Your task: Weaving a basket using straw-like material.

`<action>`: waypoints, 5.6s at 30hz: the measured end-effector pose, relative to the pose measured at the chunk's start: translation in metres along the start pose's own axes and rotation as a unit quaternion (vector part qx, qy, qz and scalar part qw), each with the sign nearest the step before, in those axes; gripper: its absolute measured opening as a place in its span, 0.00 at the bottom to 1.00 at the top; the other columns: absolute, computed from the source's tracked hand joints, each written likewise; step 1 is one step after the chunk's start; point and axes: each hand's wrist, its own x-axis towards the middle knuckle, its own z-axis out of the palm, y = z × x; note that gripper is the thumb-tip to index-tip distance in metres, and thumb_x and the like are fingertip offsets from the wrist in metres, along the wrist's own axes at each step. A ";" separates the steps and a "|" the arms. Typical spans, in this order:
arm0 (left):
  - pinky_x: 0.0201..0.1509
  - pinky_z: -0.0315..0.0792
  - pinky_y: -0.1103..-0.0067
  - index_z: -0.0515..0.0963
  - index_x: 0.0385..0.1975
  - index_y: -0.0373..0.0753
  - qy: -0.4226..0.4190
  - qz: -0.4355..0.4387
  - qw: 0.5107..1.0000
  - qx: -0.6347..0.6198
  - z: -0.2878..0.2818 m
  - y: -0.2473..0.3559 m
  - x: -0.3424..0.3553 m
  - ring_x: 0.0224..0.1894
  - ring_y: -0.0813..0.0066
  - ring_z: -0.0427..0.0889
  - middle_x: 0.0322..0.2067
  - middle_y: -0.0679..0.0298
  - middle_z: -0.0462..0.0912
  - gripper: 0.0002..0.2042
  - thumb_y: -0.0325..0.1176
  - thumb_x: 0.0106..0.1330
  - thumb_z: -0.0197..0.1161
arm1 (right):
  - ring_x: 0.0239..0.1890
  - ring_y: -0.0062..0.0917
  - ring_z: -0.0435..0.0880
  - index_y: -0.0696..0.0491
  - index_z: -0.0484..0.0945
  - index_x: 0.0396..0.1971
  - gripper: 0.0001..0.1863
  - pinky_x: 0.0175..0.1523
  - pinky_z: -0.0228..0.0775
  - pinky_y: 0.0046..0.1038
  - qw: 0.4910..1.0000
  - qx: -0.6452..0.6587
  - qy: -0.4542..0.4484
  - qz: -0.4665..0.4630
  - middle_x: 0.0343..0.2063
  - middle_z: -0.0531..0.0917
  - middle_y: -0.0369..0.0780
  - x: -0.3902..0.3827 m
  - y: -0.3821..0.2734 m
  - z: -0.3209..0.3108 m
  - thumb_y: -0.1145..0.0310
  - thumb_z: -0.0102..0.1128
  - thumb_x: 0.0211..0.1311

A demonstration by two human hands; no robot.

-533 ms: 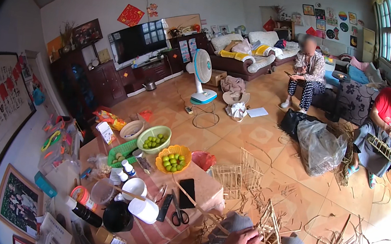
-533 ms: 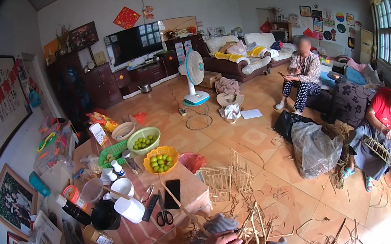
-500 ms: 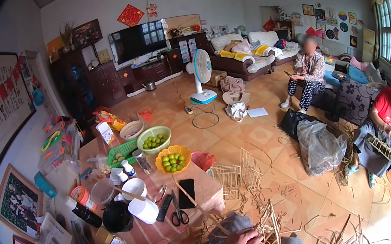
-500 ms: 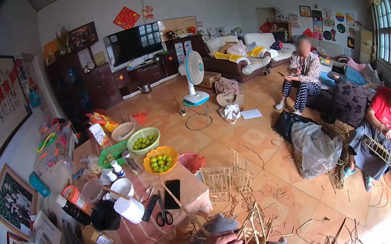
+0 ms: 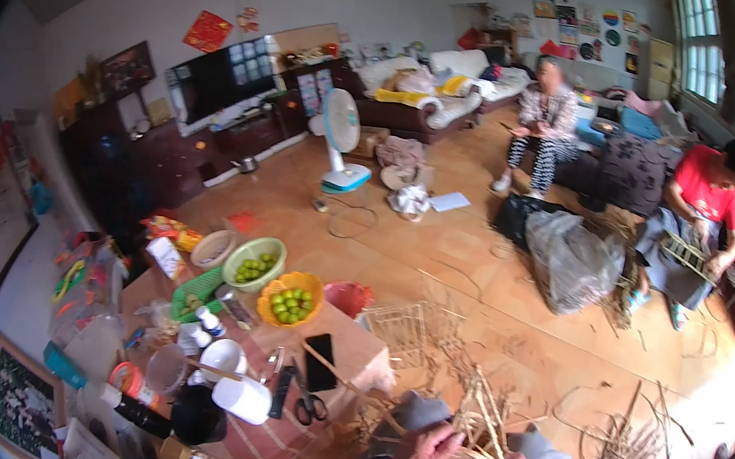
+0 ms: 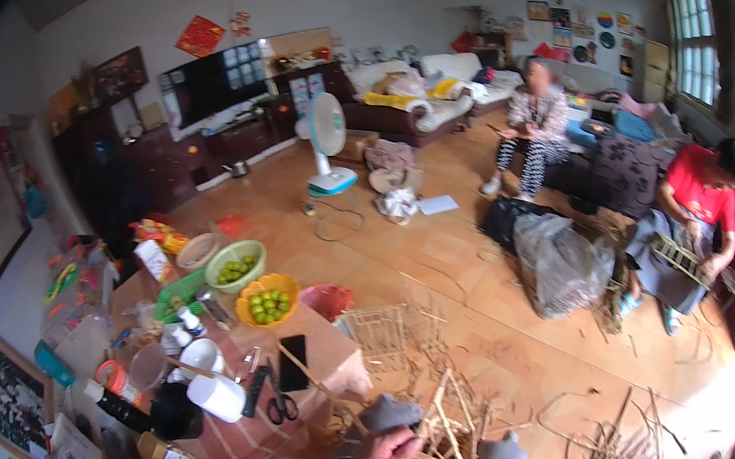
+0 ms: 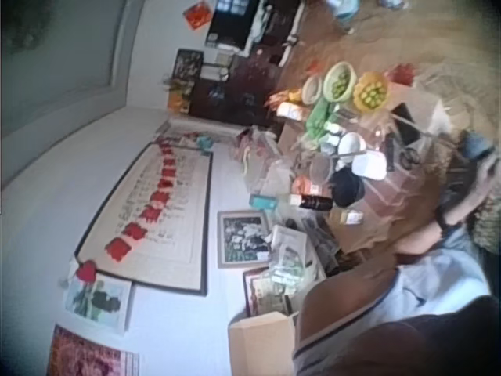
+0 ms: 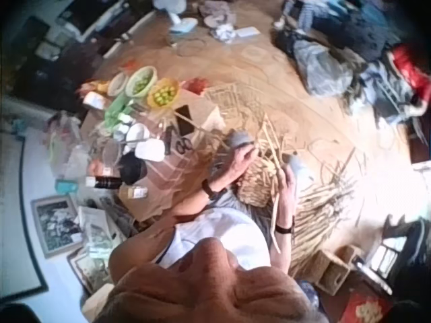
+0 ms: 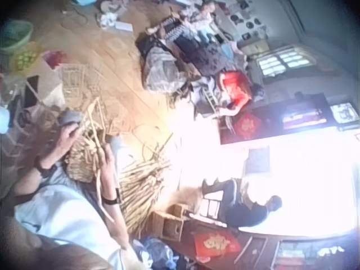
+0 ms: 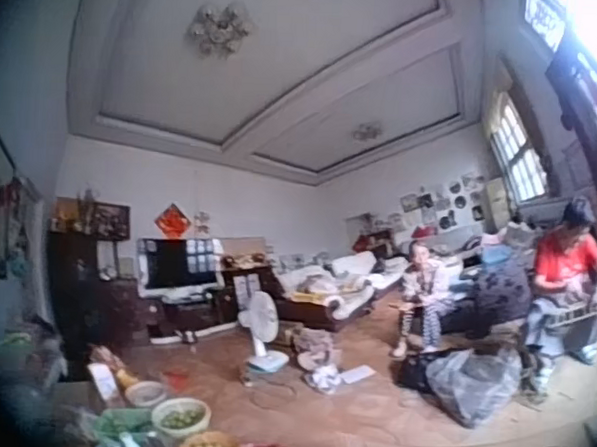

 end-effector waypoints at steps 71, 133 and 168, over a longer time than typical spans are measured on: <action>0.54 0.76 0.66 0.75 0.47 0.40 -0.201 0.061 0.978 0.005 -0.027 0.068 0.021 0.45 0.57 0.87 0.40 0.60 0.88 0.17 0.23 0.61 0.72 | 0.14 0.20 0.63 0.50 0.71 0.33 0.24 0.27 0.63 0.25 0.912 0.408 0.027 0.035 0.16 0.64 0.30 -0.010 0.042 -0.031 0.47 0.43 0.85; 0.32 0.75 0.85 0.82 0.47 0.33 -0.166 -0.152 0.939 -0.261 -0.023 0.071 0.040 0.28 0.85 0.81 0.30 0.68 0.84 0.11 0.33 0.74 0.70 | 0.41 0.29 0.84 0.57 0.80 0.47 0.20 0.48 0.77 0.30 0.946 -0.192 -0.082 -0.247 0.40 0.83 0.41 0.032 -0.028 0.001 0.68 0.79 0.59; 0.40 0.77 0.82 0.81 0.45 0.34 -0.117 -0.010 0.975 -0.188 -0.049 0.058 -0.010 0.34 0.78 0.82 0.35 0.66 0.80 0.07 0.32 0.78 0.63 | 0.39 0.33 0.82 0.55 0.85 0.41 0.10 0.42 0.76 0.32 0.836 -0.375 -0.116 -0.383 0.34 0.80 0.40 0.045 -0.072 0.010 0.76 0.70 0.60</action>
